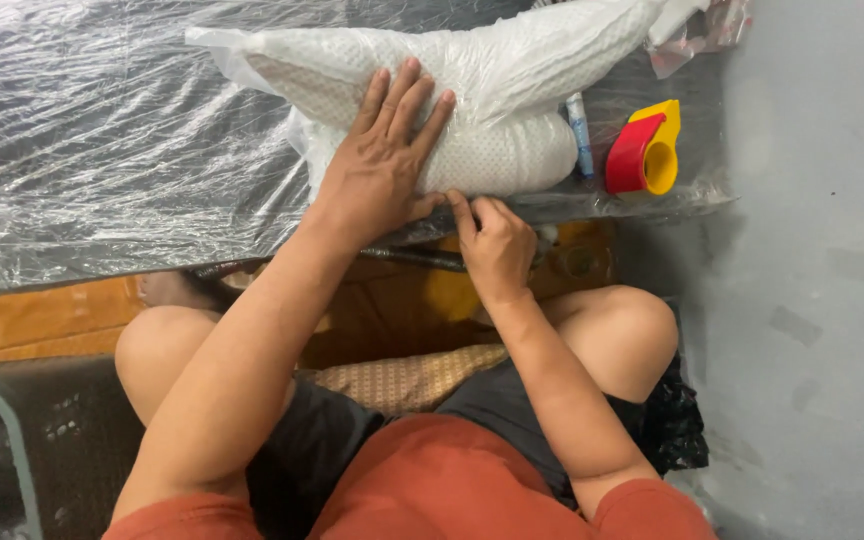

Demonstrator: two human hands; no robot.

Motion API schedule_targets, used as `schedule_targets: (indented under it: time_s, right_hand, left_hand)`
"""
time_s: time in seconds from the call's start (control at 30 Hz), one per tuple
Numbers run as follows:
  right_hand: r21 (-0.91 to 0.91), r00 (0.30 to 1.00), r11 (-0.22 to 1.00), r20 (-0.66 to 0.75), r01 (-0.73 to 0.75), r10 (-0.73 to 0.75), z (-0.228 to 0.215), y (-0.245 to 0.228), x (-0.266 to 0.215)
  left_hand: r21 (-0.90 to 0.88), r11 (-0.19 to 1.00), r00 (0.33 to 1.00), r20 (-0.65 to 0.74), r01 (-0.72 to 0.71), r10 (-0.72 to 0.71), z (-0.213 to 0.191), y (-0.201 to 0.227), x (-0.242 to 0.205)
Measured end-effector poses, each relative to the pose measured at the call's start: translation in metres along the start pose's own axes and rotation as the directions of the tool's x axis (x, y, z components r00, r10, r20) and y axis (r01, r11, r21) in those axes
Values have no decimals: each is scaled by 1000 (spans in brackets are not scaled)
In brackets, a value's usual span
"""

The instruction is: Compressing a cushion by vacuuming air out of its plastic bag and sealing it with tape.

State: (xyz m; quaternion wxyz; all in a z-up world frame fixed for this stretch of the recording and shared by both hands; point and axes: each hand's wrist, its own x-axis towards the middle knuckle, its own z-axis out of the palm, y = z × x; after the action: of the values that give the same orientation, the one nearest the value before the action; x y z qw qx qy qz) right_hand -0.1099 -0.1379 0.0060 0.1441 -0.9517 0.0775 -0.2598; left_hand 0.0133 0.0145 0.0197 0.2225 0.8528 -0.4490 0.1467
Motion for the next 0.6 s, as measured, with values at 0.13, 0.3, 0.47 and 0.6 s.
schedule_targets:
  time_s: [0.13,0.3,0.47,0.6]
  right_hand:
    - [-26,992,996,-93,88,-91,8,11,0]
    - [-35,980,987,-118,157,-160,20,29,-1]
    - [-42,979,986,-117,160,-164,18,34,0]
    - [-45,967,974,-123,220,-224,17,36,3]
  left_hand:
    - [15,1000,1000,4,-10,10,0,-2,-1]
    - [40,999,1000,-15,-26,27,0,-2,-2]
    - [84,996,1000,4,-21,20,0,-2,-3]
    - [29,999,1000,1,-24,24,0,-2,-3]
